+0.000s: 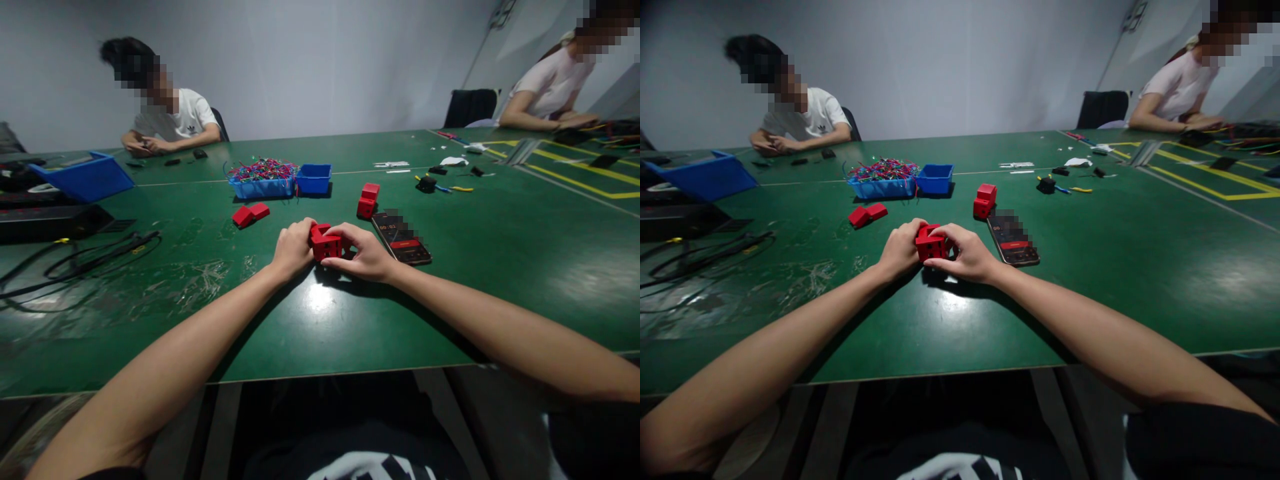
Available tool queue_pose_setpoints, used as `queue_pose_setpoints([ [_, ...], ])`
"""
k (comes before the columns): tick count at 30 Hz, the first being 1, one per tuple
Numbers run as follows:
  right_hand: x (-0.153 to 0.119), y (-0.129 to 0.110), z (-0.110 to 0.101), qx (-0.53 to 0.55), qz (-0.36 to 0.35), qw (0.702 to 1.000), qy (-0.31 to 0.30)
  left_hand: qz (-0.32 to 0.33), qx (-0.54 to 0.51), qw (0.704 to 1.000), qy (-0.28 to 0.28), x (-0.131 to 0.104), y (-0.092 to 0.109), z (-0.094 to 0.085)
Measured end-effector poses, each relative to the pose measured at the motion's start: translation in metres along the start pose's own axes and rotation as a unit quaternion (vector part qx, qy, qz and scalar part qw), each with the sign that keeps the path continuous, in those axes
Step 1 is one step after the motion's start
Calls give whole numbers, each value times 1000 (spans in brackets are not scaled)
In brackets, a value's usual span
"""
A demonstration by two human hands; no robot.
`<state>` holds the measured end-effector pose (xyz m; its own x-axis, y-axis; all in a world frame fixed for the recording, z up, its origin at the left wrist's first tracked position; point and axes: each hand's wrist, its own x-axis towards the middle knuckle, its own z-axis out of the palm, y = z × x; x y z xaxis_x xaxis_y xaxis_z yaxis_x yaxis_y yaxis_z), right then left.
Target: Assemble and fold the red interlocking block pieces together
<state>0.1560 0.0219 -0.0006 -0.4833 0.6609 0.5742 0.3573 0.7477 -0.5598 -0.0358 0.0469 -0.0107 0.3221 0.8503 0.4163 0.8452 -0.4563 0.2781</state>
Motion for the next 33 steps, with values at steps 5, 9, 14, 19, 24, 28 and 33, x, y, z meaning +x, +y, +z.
queue_pose_setpoints([
  [5, 0, 1, 1, -16, -31, 999, -30, -31, -74, 996, 32, 0, -1, -1],
  [9, 0, 5, 3, -26, -37, 999, -16, -4, -112, 993, 46, 1, -4, 0],
  [14, -1, 11, 5, -56, 2, 998, 12, 33, -135, 988, 59, 4, -10, 7],
  [19, -2, 12, 6, -71, 14, 997, 34, 39, -169, 982, 71, 5, -10, 7],
  [24, -3, 13, 5, -89, -12, 996, 19, 40, -262, 959, 95, 6, -8, 3],
  [28, -5, 15, 6, -112, -18, 994, 6, 53, -331, 937, 100, 5, -5, 0],
  [33, -6, 19, 6, -136, -19, 991, 6, 107, -329, 934, 93, -1, 0, -5],
])
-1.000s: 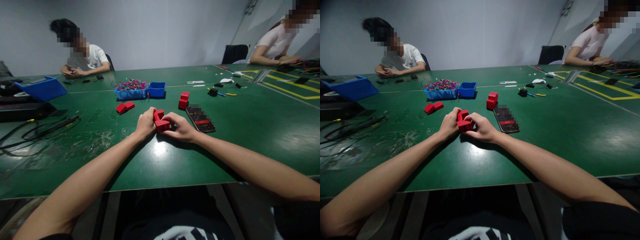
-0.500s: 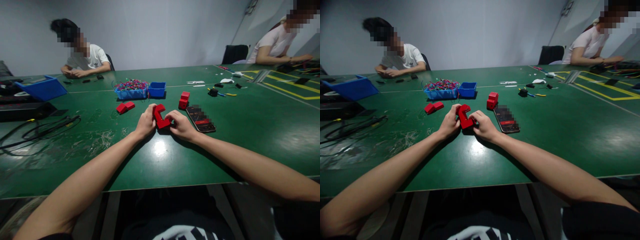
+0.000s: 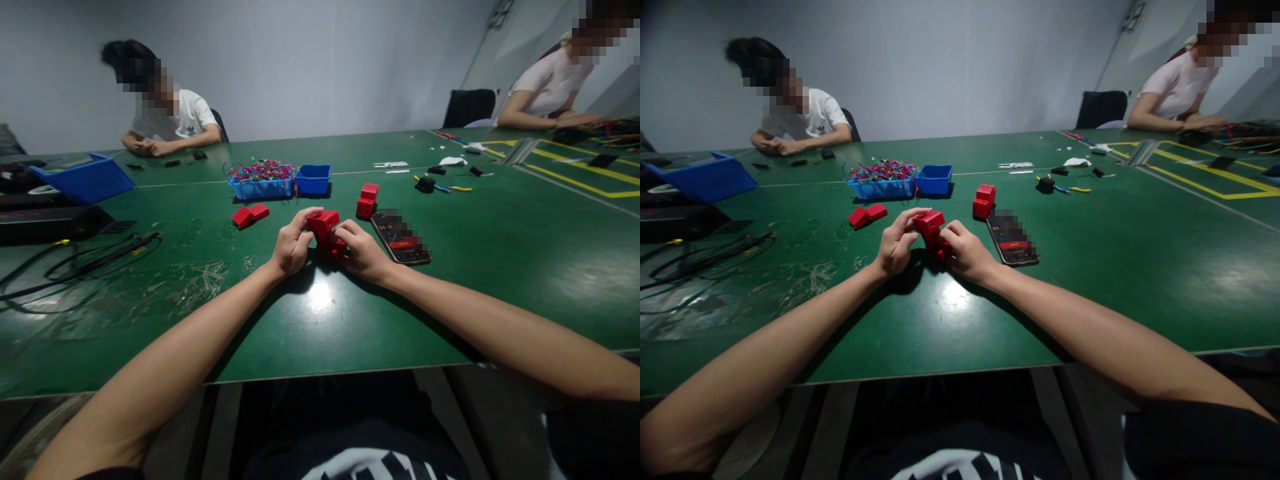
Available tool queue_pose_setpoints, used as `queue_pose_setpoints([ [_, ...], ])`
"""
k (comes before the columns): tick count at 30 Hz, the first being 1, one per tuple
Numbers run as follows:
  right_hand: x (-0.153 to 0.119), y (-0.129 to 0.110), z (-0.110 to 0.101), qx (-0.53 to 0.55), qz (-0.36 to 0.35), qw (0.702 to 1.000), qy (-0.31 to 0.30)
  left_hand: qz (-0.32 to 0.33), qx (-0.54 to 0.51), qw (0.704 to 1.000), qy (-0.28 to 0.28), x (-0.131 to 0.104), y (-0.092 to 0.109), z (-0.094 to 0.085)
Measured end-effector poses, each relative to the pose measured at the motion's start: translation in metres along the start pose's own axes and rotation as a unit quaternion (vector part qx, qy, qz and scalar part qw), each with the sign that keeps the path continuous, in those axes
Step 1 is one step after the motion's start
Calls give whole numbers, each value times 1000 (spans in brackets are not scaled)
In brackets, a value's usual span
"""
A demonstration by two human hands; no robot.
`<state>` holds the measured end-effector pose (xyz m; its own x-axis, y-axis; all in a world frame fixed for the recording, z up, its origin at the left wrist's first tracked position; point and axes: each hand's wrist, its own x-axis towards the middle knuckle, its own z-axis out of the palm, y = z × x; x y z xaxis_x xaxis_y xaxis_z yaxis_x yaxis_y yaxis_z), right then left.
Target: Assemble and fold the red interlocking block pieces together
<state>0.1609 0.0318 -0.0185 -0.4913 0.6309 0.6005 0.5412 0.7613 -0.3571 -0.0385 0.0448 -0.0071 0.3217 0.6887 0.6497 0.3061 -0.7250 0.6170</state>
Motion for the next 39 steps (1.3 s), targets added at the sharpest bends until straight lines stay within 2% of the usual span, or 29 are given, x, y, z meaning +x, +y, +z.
queue_pose_setpoints([
  [4, 0, 2, -1, -6, 13, 1000, 3, 67, 79, 994, -25, -2, 3, -1],
  [8, 0, 0, -2, -15, 30, 999, -7, 78, 122, 989, -15, -2, 1, 0],
  [15, 0, -3, -5, -10, 47, 999, -3, -22, 113, 993, 34, 3, -5, 2],
  [24, 1, 1, -6, 28, 69, 997, -30, -135, 82, 987, -6, 6, -11, 2],
  [30, 7, -3, -8, 114, 98, 988, -32, -80, 43, 996, -4, 7, -8, 4],
  [35, 10, -3, -9, 144, 128, 981, -33, 5, 44, 998, -41, 5, -6, 2],
  [39, 10, 5, -7, 196, 137, 969, -63, 52, 50, 995, -66, 3, -7, 3],
])
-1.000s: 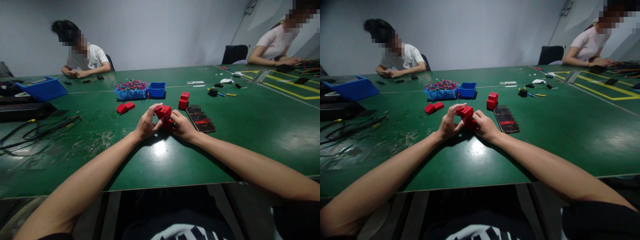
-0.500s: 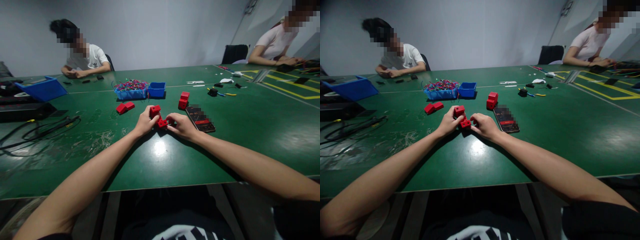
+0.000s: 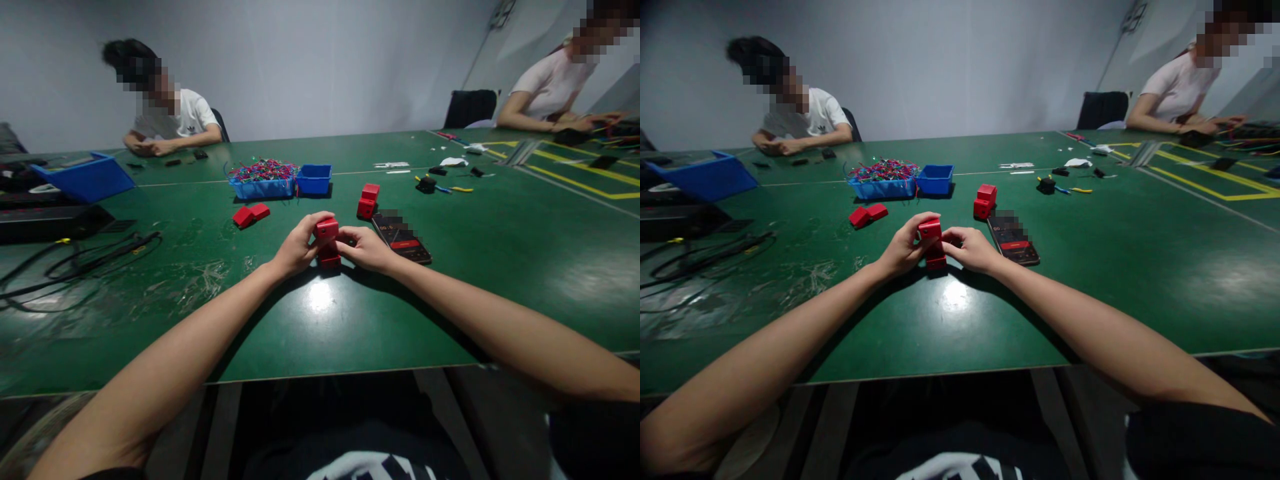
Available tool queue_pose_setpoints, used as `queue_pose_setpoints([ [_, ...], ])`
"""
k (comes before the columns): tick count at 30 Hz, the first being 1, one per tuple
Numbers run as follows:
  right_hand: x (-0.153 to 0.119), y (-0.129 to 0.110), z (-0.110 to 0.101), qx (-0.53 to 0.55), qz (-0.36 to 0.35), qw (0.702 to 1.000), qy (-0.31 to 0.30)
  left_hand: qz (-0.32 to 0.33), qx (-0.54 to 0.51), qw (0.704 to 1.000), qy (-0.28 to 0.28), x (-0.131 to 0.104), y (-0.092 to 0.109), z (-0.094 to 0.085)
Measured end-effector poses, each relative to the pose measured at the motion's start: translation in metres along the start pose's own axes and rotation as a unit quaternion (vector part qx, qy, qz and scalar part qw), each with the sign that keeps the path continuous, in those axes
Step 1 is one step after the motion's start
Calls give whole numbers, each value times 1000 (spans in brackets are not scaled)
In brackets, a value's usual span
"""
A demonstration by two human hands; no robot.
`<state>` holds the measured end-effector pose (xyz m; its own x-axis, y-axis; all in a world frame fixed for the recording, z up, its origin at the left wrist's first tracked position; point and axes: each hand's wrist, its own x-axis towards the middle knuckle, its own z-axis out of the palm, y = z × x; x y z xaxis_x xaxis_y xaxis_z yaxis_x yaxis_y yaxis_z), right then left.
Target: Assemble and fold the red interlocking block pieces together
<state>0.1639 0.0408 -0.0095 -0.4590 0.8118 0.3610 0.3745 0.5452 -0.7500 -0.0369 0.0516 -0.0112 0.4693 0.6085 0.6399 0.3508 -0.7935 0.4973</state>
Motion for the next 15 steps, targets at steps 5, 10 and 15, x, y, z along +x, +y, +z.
queue_pose_setpoints([
  [5, 2, 4, 0, 41, 15, 999, 2, -8, 26, 999, -23, -1, 1, 0],
  [10, 1, 2, -1, 21, 19, 1000, 7, 58, 141, 987, -50, 2, -5, -18],
  [15, 0, 1, -3, -17, 54, 998, 11, 11, 287, 958, -8, 8, -20, -50],
])
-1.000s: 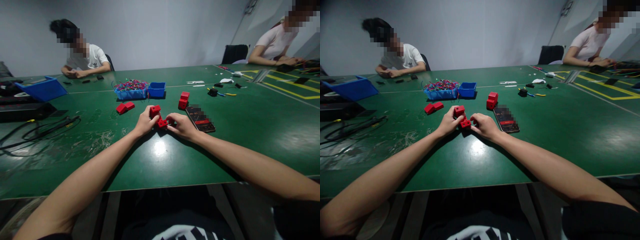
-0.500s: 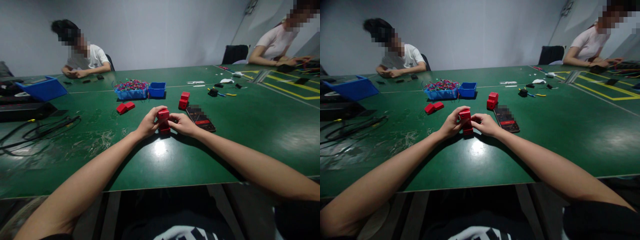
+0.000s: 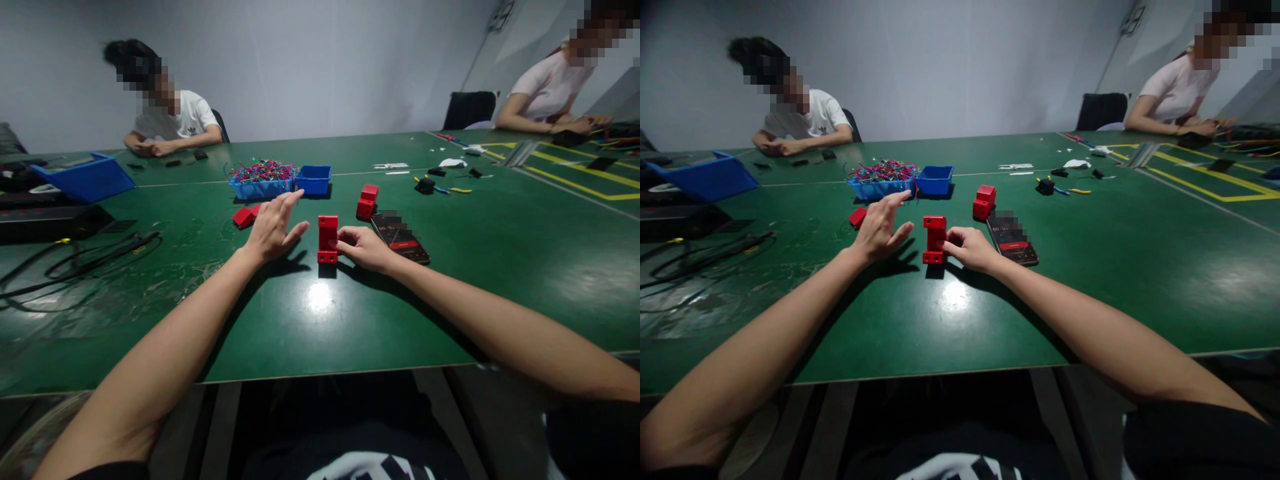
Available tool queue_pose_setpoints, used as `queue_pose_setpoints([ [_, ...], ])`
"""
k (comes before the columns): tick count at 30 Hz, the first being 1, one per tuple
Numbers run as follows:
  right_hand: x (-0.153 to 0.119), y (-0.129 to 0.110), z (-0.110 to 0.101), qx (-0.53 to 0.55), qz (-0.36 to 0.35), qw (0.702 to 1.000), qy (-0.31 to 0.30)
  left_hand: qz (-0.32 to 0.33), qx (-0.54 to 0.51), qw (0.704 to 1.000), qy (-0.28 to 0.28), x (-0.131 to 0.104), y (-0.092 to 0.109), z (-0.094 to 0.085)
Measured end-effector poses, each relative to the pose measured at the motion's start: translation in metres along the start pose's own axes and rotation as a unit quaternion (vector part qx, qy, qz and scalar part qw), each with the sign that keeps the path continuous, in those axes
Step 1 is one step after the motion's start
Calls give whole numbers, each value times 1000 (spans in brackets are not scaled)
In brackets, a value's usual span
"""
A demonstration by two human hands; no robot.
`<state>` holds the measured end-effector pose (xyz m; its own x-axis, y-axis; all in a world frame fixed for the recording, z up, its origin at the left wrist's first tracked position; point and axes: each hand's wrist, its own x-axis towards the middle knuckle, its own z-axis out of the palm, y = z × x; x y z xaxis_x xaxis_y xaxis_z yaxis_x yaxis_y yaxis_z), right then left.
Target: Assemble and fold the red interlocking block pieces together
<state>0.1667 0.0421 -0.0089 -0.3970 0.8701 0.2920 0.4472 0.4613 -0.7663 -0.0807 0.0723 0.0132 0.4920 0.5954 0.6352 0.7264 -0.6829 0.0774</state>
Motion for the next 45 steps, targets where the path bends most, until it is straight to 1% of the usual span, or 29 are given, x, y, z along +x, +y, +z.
queue_pose_setpoints([
  [3, -1, -2, -1, -7, 7, 1000, 2, -111, 48, 993, 10, -2, -20, -10],
  [6, -1, -4, -1, -10, 3, 1000, 3, -233, 89, 968, 6, -9, -39, -15],
  [8, -1, -5, -1, -10, 6, 1000, 2, -280, 111, 953, -24, -15, -51, -15],
  [10, -1, -5, -1, -10, 7, 1000, 3, -305, 129, 942, -57, -20, -60, -13],
  [13, -1, -4, 0, -9, 7, 1000, 5, -317, 134, 934, -95, -25, -69, -8],
  [17, -1, -2, 0, -14, 4, 1000, 8, -318, 122, 928, -149, -27, -74, -3],
  [19, -1, -2, 0, -16, 3, 1000, 7, -317, 119, 927, -162, -28, -76, -2],
  [25, -1, -2, 0, -17, 3, 1000, 7, -295, 113, 934, -167, -30, -80, -1],
  [31, -1, -4, 0, -19, 9, 1000, 6, -288, 95, 940, -156, -30, -81, -1],
  [37, -1, -4, 0, -15, 6, 1000, 8, -283, 89, 941, -161, -26, -80, -5],
  [41, -2, -4, 0, -18, 7, 1000, 10, -285, 102, 941, -151, -25, -77, -5],
  [45, -2, -4, 0, -16, 9, 1000, 6, -290, 87, 943, -141, -25, -75, -3],
])
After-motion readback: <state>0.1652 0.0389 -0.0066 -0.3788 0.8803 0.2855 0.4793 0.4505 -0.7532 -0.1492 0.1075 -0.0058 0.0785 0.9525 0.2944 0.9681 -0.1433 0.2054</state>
